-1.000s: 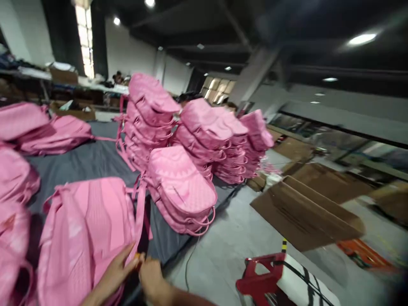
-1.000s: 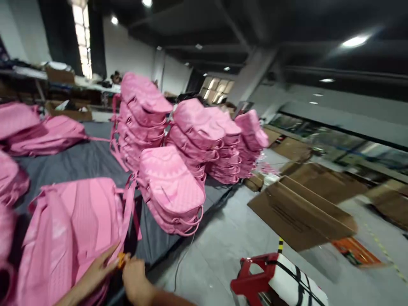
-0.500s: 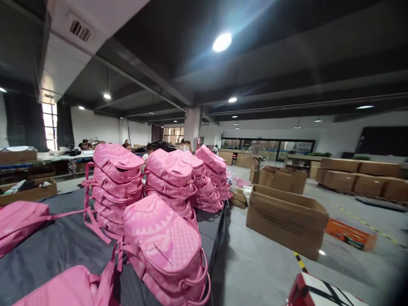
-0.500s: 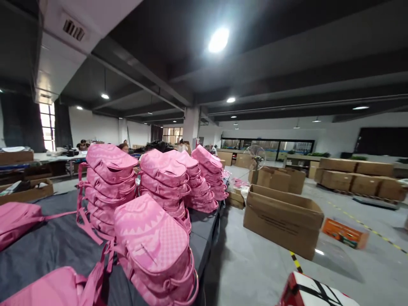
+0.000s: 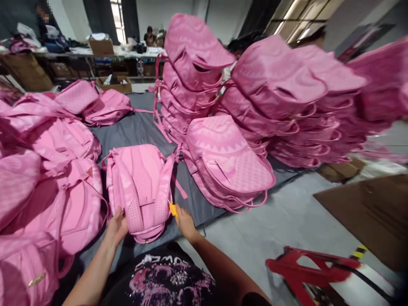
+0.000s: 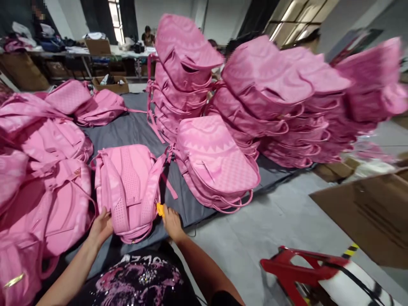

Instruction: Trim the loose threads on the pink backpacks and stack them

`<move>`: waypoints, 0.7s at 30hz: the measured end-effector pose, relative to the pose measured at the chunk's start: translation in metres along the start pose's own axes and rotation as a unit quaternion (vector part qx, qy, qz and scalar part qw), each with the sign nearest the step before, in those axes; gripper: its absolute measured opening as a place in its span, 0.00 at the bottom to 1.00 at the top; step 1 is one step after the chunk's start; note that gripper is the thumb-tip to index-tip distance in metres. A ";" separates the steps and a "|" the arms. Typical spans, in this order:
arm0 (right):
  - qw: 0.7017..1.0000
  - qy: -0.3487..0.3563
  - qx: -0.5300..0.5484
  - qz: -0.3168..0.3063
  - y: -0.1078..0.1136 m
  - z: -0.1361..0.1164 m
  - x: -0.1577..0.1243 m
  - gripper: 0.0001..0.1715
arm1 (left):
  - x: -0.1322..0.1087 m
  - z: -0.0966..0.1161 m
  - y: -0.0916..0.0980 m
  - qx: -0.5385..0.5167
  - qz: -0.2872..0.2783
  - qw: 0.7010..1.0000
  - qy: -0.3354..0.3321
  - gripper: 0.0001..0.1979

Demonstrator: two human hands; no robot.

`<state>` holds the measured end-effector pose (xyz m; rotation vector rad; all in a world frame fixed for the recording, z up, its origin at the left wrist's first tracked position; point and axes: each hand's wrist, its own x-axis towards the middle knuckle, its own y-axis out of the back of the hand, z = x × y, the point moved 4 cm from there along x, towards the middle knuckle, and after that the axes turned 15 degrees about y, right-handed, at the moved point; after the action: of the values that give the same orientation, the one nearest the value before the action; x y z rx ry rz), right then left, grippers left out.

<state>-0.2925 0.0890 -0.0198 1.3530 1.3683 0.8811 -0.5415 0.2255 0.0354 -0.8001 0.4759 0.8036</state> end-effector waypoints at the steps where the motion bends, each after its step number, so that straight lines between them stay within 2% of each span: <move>1: 1.000 0.003 0.010 -0.014 0.001 0.003 0.001 0.32 | 0.003 -0.002 0.005 -0.027 0.008 1.000 0.001 0.28; 5: 0.998 0.002 0.042 -0.056 0.011 0.010 -0.006 0.30 | 0.021 -0.007 0.024 -0.149 0.002 0.989 -0.002 0.20; 8: 0.996 -0.019 0.062 -0.068 0.020 0.007 -0.012 0.26 | 0.034 -0.018 0.042 -0.314 -0.053 0.947 0.029 0.17; 10: 0.993 -0.047 0.065 -0.090 0.026 0.002 -0.014 0.22 | 0.041 -0.024 0.050 -0.367 -0.096 0.924 0.044 0.19; 14: 0.986 -0.100 0.071 -0.113 0.039 -0.007 -0.015 0.18 | 0.050 -0.027 0.050 -0.385 -0.181 0.904 0.046 0.19; 17: 0.981 -0.128 0.101 -0.102 0.045 -0.012 -0.018 0.19 | 0.052 -0.024 0.044 -0.366 -0.238 0.899 0.037 0.28; 19: 0.980 -0.138 0.116 -0.088 0.047 -0.014 -0.022 0.18 | 0.053 -0.022 0.041 -0.354 -0.256 0.899 0.036 0.31; 21: 0.979 -0.141 0.135 -0.063 0.049 -0.017 -0.025 0.17 | 0.055 -0.021 0.040 -0.345 -0.260 0.901 0.033 0.29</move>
<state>-0.2978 0.0721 0.0345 1.5125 1.3664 0.4089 -0.5406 0.2506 -0.0309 -1.5402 0.0021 0.4279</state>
